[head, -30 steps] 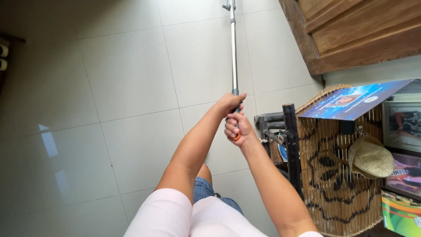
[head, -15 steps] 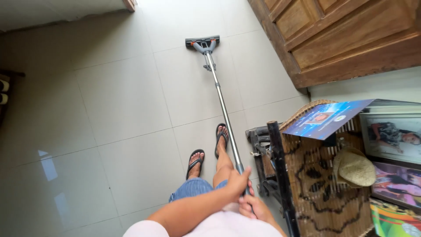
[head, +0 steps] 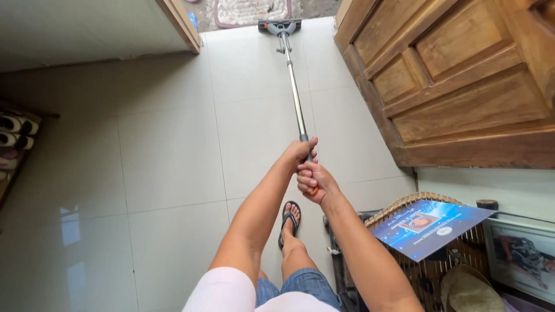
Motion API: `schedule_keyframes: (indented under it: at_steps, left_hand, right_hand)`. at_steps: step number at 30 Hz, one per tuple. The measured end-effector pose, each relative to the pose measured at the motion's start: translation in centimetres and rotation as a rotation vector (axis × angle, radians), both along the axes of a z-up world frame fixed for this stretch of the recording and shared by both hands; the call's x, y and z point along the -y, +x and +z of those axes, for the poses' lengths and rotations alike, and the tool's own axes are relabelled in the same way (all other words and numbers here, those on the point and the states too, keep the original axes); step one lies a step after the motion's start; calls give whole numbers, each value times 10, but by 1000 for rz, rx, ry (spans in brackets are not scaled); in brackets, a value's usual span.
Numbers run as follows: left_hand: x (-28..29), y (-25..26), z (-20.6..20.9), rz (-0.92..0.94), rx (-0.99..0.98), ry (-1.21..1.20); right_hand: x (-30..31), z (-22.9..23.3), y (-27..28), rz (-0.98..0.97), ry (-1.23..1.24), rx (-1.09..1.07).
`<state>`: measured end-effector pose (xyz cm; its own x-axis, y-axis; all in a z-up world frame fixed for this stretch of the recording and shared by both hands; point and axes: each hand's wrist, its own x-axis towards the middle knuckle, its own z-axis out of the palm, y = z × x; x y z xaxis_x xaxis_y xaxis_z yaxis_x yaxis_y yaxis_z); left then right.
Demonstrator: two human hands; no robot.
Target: The person uses a cordless stick vacuum to clean a tiled floor. They move the vacuum back and forth across the floor, covering different areas of the room.
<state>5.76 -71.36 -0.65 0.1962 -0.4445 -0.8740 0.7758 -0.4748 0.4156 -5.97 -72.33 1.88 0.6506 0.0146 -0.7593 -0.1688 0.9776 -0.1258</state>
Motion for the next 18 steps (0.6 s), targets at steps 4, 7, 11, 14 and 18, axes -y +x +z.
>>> schedule_keyframes:
  at_steps: [4,7,11,14,18]
  left_hand:
    - [-24,-33,14,-55,40,-3]
    - [-78,-86,60,-25,-10,-15]
    - [-145,-154,132,-9,-60,31]
    - [-197,-196,152,163,-223,67]
    - [-258,-216,165,219,-309,128]
  right_hand:
    - [-24,33,-30,-29,-41,-8]
    - [-71,57,-91,8,-42,-67]
    - [-136,101,-167,-14,48,-150]
    - [-185,121,-213,-44,152,-224]
    - [-245,131,-238,-14,265,-325]
